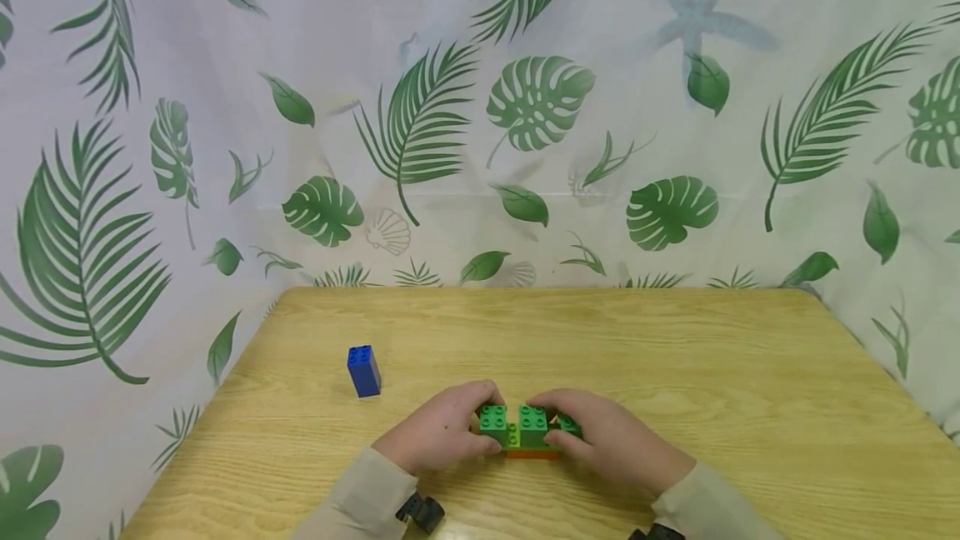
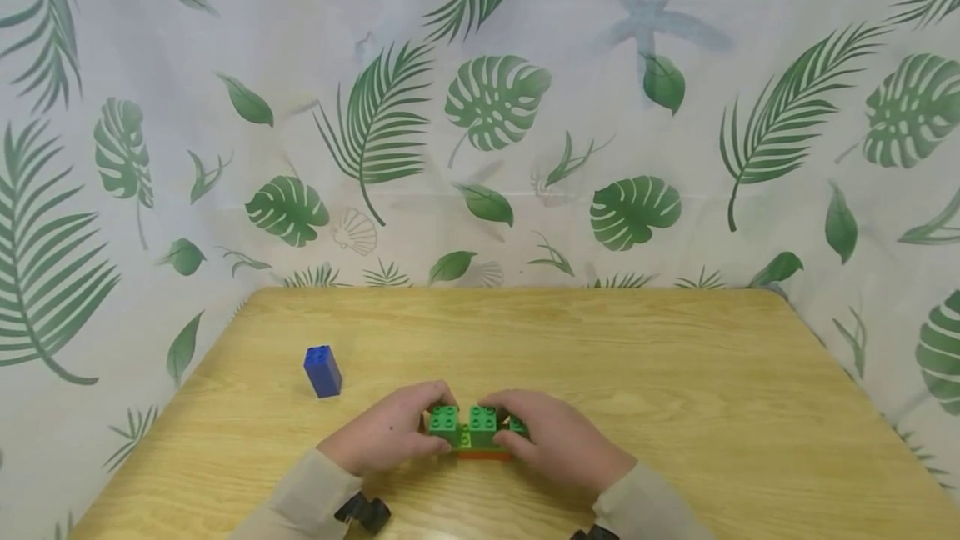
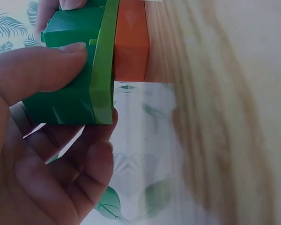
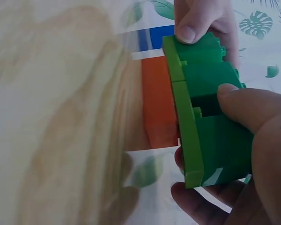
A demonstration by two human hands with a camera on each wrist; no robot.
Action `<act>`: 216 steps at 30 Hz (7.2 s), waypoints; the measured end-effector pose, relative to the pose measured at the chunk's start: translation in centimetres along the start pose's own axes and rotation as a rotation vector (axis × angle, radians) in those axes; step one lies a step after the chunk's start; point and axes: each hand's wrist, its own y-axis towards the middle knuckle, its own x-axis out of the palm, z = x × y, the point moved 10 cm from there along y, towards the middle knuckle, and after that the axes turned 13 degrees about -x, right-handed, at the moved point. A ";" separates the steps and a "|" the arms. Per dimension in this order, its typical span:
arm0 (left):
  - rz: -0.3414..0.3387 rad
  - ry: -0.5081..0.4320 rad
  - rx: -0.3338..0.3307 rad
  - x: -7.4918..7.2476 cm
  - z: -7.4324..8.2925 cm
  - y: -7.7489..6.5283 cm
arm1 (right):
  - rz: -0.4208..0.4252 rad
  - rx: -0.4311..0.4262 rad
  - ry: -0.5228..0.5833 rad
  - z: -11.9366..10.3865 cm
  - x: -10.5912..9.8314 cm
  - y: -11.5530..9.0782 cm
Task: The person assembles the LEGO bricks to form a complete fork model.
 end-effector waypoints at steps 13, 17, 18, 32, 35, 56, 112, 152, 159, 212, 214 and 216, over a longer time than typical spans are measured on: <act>0.037 0.071 -0.005 0.1 0.1 -0.1 | 0.027 0.010 -0.008 0.2 0.3 -0.2; 0.014 0.057 -0.023 0.6 -0.1 0.0 | 0.050 0.011 0.039 0.2 0.5 -0.4; 0.015 0.054 -0.023 0.7 -0.1 0.0 | 0.057 0.015 0.054 0.3 0.6 -0.5; 0.038 -0.024 0.071 0.8 2.2 0.2 | 0.156 -0.034 0.088 0.0 0.4 0.0; 0.029 -0.019 0.071 0.9 2.2 0.3 | 0.143 -0.035 0.079 -0.1 0.5 0.1; 0.026 0.139 0.013 1.0 0.6 0.4 | 0.176 -0.009 0.056 0.7 0.6 -0.1; 0.180 0.103 0.020 -3.5 -0.9 -3.1 | 0.198 -0.007 0.019 0.8 0.4 -0.7; 0.368 -0.431 -0.320 -11.1 -15.6 -5.1 | 0.178 0.015 0.066 1.0 0.7 -0.8; 0.360 -0.477 -0.318 -10.9 -15.8 -4.8 | 0.174 0.023 0.061 1.1 0.7 -0.8; 0.043 -0.513 -0.116 -0.2 -4.3 0.0 | 0.383 0.007 0.121 -2.2 -5.1 -1.4; 0.020 -0.505 -0.085 0.4 -3.4 0.1 | 0.397 0.002 0.126 -2.5 -5.6 -1.5; 0.001 -0.495 -0.060 1.0 -2.6 0.2 | 0.412 -0.009 0.141 -2.7 -6.0 -1.5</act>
